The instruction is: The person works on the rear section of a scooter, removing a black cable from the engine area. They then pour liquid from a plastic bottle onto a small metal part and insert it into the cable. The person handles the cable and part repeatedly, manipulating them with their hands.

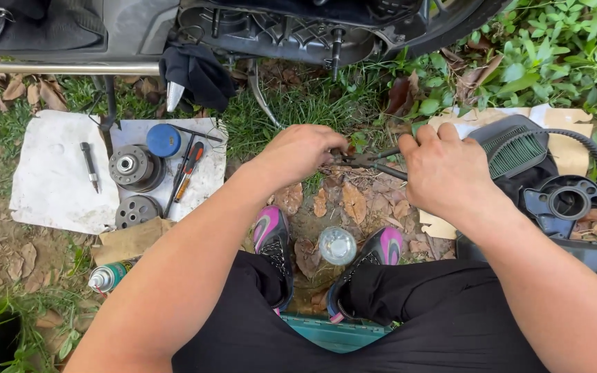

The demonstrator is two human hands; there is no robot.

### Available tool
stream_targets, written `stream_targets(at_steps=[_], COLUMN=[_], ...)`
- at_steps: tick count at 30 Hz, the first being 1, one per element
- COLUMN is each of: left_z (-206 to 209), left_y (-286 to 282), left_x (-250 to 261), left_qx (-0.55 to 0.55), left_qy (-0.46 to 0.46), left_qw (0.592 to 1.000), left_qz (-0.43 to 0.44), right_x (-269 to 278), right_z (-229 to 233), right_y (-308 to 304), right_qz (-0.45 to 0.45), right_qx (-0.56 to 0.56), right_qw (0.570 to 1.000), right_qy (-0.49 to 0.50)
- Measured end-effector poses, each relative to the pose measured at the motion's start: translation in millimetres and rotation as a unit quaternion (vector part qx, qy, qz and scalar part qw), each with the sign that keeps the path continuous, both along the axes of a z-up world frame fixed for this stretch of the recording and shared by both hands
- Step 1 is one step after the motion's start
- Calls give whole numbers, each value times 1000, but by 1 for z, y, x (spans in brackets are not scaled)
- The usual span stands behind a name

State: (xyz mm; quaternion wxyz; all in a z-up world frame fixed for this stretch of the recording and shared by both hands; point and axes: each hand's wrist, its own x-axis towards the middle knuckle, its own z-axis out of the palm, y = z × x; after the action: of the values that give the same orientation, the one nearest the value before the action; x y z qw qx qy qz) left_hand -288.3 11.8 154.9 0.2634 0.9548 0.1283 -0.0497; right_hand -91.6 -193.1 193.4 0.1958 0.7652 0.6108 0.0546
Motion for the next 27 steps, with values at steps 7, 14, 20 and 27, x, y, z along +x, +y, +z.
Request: stream_targets(at_steps=[7,14,20,27], left_z=[4,-22,-21,-22], left_y=[2,30,27,34], left_x=[-9,-7,0,-8], left_qx=[-146,-215,-279,-198], left_qy=[-40,-81,-84,-17], left_qw=[976,941,911,941], left_qz=[158,250,293,274], right_x=[12,64,106,126], right_z=[20,-7,-57,-103], right_y=[-3,-9,-5,-11], right_qz=[-79,-191,-266,-270], right_qx=[-144,-241,-232,-256], right_qw=[979,910,870,860], right_qy=[120,276,344,348])
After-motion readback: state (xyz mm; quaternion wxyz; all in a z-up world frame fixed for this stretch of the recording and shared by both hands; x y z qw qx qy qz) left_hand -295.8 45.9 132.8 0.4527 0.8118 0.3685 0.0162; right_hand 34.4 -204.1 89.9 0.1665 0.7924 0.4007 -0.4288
